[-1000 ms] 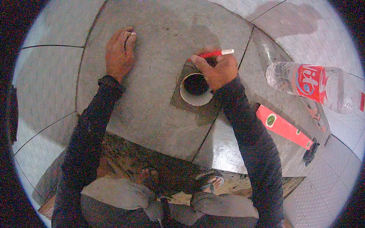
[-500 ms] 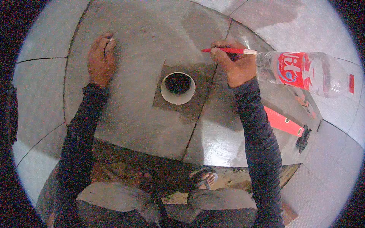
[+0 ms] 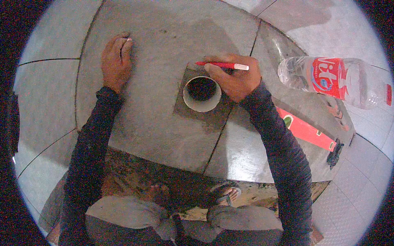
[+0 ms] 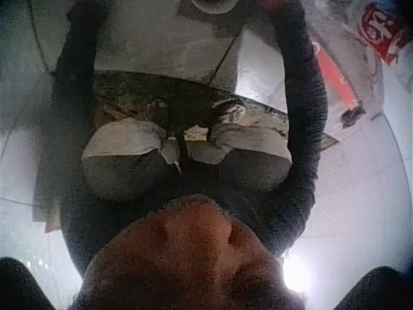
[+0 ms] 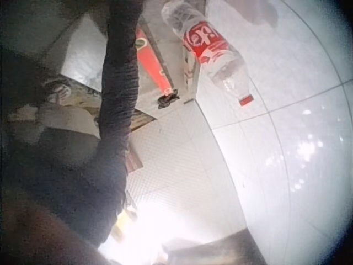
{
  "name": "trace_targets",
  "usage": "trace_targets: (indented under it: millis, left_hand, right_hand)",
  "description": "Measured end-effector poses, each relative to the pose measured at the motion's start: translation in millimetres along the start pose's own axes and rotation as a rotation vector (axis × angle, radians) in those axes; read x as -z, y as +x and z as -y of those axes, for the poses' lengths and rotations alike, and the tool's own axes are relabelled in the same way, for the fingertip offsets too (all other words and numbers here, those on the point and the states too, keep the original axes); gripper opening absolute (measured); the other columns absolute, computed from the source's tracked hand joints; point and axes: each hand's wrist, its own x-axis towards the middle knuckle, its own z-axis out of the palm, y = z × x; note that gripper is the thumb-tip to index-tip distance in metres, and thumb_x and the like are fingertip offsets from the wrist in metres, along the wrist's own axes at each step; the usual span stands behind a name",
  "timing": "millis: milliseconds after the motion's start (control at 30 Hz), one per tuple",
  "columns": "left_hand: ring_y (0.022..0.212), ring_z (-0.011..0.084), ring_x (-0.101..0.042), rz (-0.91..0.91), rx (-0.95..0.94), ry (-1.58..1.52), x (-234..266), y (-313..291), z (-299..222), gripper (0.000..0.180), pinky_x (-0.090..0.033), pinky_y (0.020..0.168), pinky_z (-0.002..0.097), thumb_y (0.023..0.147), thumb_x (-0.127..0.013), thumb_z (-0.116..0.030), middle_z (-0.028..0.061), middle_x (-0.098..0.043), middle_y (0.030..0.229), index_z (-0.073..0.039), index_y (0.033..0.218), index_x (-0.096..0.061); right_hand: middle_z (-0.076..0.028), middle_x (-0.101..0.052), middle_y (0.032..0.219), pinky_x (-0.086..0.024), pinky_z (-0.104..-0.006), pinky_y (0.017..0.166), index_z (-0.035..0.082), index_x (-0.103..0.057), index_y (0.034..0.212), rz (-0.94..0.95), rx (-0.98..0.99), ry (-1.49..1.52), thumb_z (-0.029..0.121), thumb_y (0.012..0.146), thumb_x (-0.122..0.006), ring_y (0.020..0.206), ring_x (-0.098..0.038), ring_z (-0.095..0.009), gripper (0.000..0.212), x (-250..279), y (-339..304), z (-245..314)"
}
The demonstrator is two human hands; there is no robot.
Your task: The person spreads cement on the floor using a trowel, places a large tile, and secures it with a rubber mallet. They then use a spirit level to check alignment and a marker to outline a cut around a pipe. Finally, they lift the tile to apply more cement underneath.
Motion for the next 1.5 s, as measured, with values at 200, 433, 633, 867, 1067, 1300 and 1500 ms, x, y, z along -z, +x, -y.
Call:
trace_targets:
  millis: [200, 433, 633, 867, 1067, 1300, 1500]
  left_hand:
    - [0.104, 0.0322, -0.061, 0.013, 0.025, 0.004, 0, -1, -1, 0.022, -0.044, 0.094, 0.0425, 0.096, -0.055, -0.022, 0.0122, -0.067, 0.111, -0.003, 0.1, -0.065]
    - [0.104, 0.0332, -0.061, -0.004, 0.014, -0.001, -2, -1, -2, 0.022, -0.045, 0.093, 0.0431, 0.096, -0.055, -0.023, 0.0131, -0.067, 0.111, -0.003, 0.099, -0.065]
    - [0.101, 0.0339, -0.063, 0.017, 0.029, -0.035, 5, 1, -6, 0.021, -0.048, 0.089, 0.0423, 0.096, -0.056, -0.022, 0.0143, -0.067, 0.11, -0.002, 0.097, -0.064]
    - [0.101, 0.0338, -0.063, -0.019, 0.007, -0.01, -1, 0, -4, 0.021, -0.048, 0.09, 0.0416, 0.096, -0.056, -0.021, 0.0139, -0.068, 0.109, -0.002, 0.097, -0.065]
    - [0.102, 0.0337, -0.063, -0.012, -0.002, -0.001, 2, 0, -5, 0.022, -0.048, 0.091, 0.042, 0.097, -0.055, -0.022, 0.013, -0.068, 0.111, -0.003, 0.098, -0.065]
    - [0.103, 0.0339, -0.062, 0.021, 0.001, -0.014, -1, 0, 0, 0.025, -0.047, 0.093, 0.0419, 0.098, -0.053, -0.023, 0.0134, -0.067, 0.112, -0.002, 0.098, -0.064]
    - [0.104, 0.0333, -0.062, 0.027, 0.001, -0.001, 3, 1, -5, 0.025, -0.047, 0.092, 0.0416, 0.098, -0.053, -0.023, 0.0137, -0.067, 0.114, -0.001, 0.098, -0.065]
  right_hand:
    - [-0.01, -0.074, 0.085, -0.055, -0.0309, 0.069, 0.007, -0.075, 0.1, 0.014, -0.004, -0.044, 0.024, 0.086, -0.07, 0.073, -0.071, -0.019, 0.023, -8, 6, -1]
    - [-0.01, -0.075, 0.086, -0.056, -0.0313, 0.072, 0.008, -0.076, 0.099, 0.021, 0.037, -0.004, 0.024, 0.085, -0.07, 0.077, -0.072, -0.019, 0.022, -9, 8, -5]
    - [-0.01, -0.075, 0.093, -0.055, -0.03, 0.078, 0.007, -0.075, 0.099, 0.028, -0.01, -0.05, 0.02, 0.086, -0.07, 0.084, -0.071, -0.019, 0.019, 1, -1, -9]
    - [-0.01, -0.073, 0.098, -0.052, -0.0281, 0.084, 0.003, -0.074, 0.102, -0.029, -0.082, -0.183, 0.014, 0.087, -0.071, 0.089, -0.068, -0.015, 0.019, 18, -22, -28]
    - [-0.01, -0.075, 0.088, -0.055, -0.0305, 0.076, 0.005, -0.075, 0.096, -0.054, -0.026, 0.016, 0.022, 0.085, -0.072, 0.081, -0.071, -0.018, 0.02, 27, -26, -30]
    - [-0.01, -0.075, 0.088, -0.055, -0.0322, 0.076, 0.007, -0.076, 0.096, -0.024, -0.13, -0.154, 0.024, 0.084, -0.071, 0.081, -0.071, -0.02, 0.021, 50, -38, -27]
    - [-0.009, -0.075, 0.091, -0.055, -0.0318, 0.078, 0.009, -0.076, 0.097, -0.053, -0.192, -0.153, 0.026, 0.084, -0.072, 0.083, -0.071, -0.02, 0.022, 62, -51, -32]
